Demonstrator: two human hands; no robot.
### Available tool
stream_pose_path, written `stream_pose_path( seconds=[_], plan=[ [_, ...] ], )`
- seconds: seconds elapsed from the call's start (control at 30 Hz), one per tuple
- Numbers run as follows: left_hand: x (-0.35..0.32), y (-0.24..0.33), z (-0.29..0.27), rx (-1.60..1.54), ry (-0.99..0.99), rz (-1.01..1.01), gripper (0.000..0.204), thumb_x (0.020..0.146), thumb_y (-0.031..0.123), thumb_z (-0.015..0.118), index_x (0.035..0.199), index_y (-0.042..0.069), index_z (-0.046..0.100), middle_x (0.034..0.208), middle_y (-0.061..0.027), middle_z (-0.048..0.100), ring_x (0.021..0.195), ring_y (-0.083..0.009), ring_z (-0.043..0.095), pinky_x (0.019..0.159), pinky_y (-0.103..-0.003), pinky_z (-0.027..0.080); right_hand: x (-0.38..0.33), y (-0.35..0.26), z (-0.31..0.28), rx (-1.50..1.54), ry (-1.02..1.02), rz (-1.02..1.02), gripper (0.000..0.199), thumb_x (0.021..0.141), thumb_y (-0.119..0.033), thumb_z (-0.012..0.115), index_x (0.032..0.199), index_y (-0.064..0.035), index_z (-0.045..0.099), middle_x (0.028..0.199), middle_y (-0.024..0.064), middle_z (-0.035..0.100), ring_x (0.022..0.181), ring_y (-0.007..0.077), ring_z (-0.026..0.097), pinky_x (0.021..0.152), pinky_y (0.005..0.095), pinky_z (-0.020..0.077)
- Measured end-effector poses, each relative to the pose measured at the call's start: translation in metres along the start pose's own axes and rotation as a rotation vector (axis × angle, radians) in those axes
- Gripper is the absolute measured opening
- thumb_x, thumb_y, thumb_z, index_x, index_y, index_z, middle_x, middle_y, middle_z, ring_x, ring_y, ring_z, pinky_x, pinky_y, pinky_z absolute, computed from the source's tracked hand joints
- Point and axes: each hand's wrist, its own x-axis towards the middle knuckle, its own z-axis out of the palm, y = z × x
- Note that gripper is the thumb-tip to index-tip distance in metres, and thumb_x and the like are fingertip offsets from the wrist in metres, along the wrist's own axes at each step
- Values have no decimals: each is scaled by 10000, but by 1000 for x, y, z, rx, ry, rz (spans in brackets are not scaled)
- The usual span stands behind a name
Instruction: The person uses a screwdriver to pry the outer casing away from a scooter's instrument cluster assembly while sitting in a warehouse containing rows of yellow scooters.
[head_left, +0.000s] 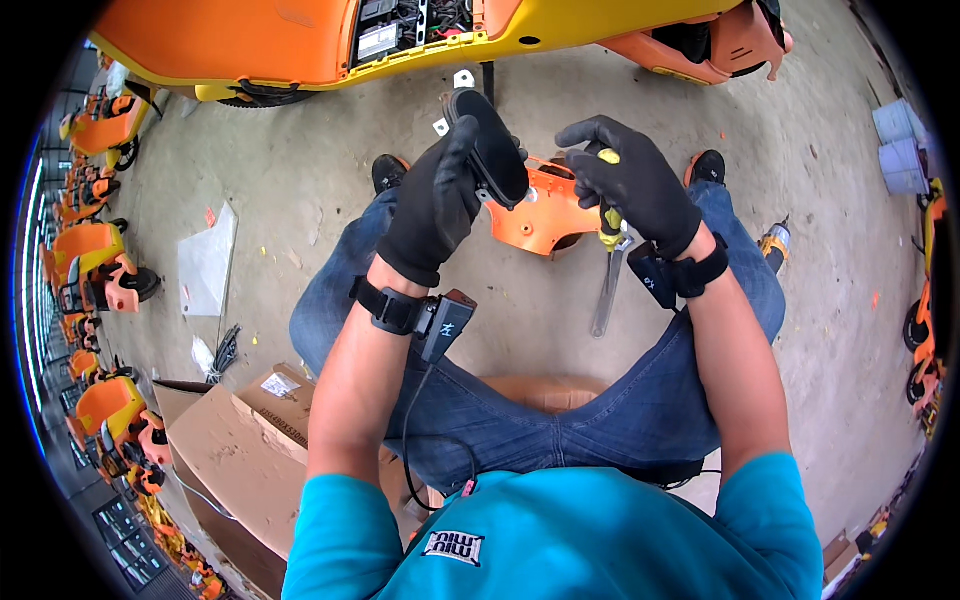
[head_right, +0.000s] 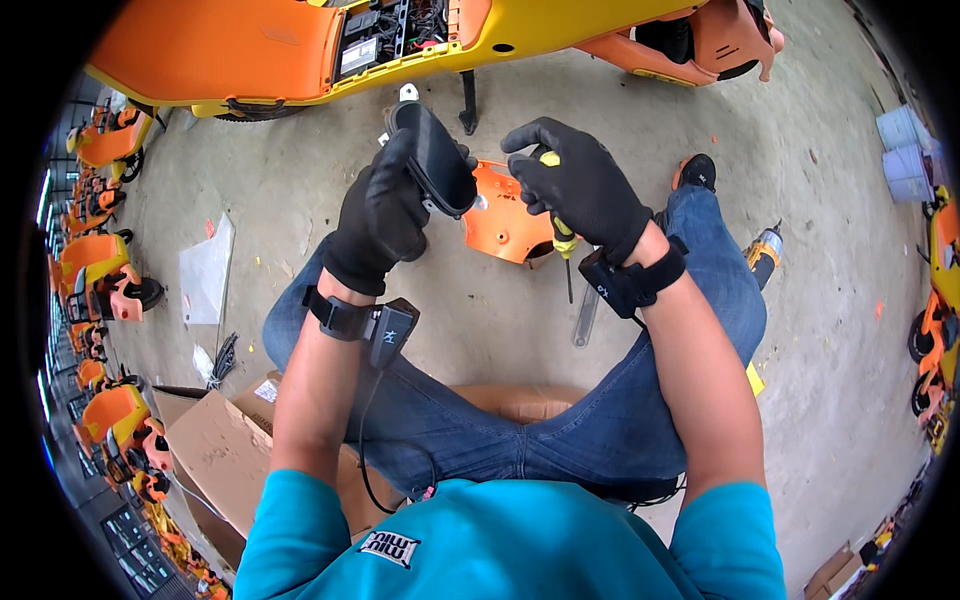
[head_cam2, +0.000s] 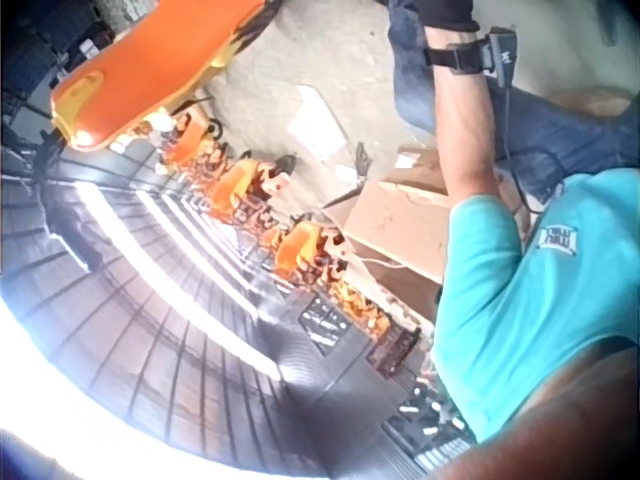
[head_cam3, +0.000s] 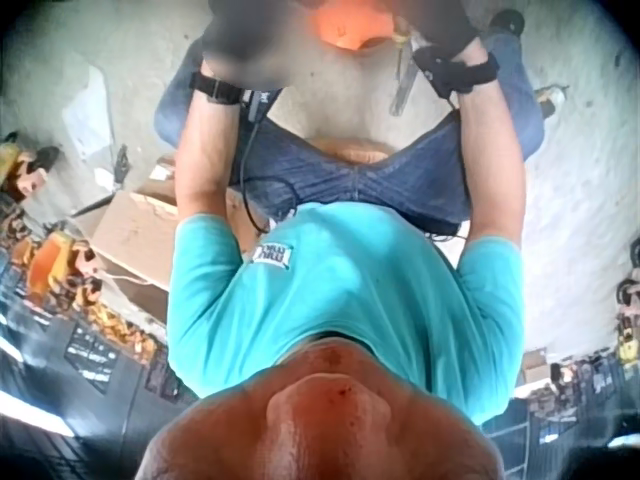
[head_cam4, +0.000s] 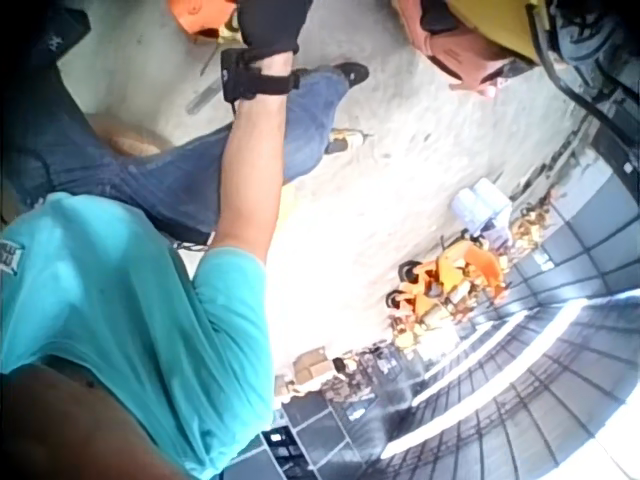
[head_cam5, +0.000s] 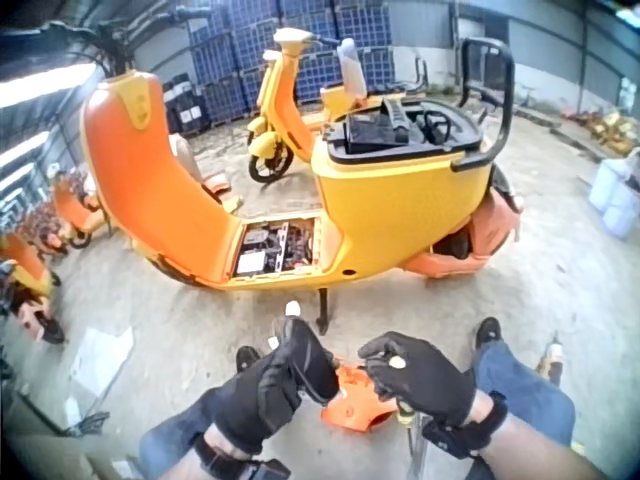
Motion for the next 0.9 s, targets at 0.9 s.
stream_pose_path(
  seconds=[0.9],
  plan=[
    [1, 25, 26, 264, -80, -198, 329, 1072, 240, 464, 1090, -46, 625, 919, -12, 617, 798, -86, 525, 758, -252, 480, -9, -1, 35, -259, 47, -68, 510, 830, -350, 767, 1130, 33, 614, 1074, 197, 686, 978, 293, 667, 875, 377, 504]
  ],
)
